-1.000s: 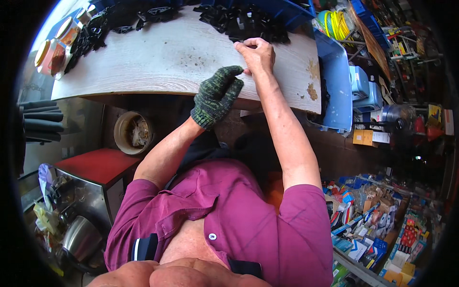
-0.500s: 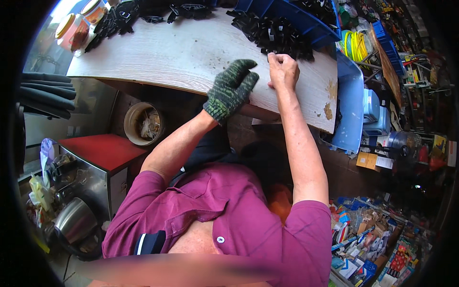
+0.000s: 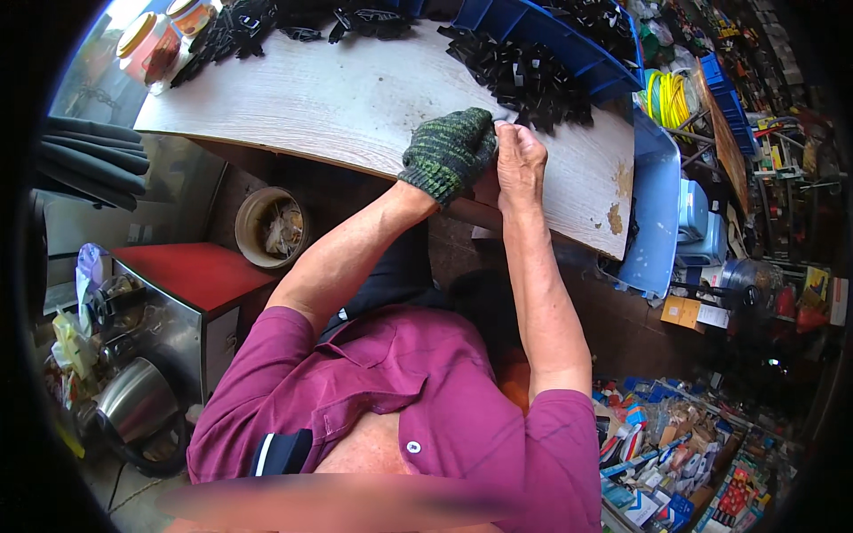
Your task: Inspecting small black plastic components and sorting them into blue storage bins on a workbench.
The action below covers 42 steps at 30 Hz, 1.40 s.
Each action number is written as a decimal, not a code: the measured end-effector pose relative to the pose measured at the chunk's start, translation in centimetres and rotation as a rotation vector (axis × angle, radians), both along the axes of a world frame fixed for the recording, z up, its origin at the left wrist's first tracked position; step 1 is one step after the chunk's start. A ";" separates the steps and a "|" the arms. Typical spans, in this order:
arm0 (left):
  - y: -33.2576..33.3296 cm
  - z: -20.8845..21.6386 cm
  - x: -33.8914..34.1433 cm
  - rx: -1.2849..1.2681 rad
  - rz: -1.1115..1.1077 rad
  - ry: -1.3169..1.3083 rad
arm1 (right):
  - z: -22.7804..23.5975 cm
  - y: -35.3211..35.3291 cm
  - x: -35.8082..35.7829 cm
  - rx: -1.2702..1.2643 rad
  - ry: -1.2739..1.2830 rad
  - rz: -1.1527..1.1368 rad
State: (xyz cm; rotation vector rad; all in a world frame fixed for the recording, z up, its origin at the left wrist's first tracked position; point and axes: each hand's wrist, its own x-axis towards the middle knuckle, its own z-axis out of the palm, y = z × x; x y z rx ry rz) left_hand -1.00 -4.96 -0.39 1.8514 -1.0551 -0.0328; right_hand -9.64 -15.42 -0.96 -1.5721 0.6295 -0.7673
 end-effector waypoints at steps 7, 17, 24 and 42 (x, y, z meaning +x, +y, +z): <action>1.1 0.0 0.0 -0.048 -0.056 -0.062 | 0.5 0.2 -0.1 0.095 0.093 0.002; 5.3 -1.2 20.5 0.242 0.536 -0.699 | 2.2 2.3 0.0 0.302 0.028 -0.033; 5.9 -0.5 20.5 0.366 0.319 -0.724 | 2.4 2.2 -0.2 0.315 0.002 -0.049; 8.5 0.3 16.7 0.497 0.282 -0.605 | 2.4 2.1 -0.7 0.355 -0.064 -0.045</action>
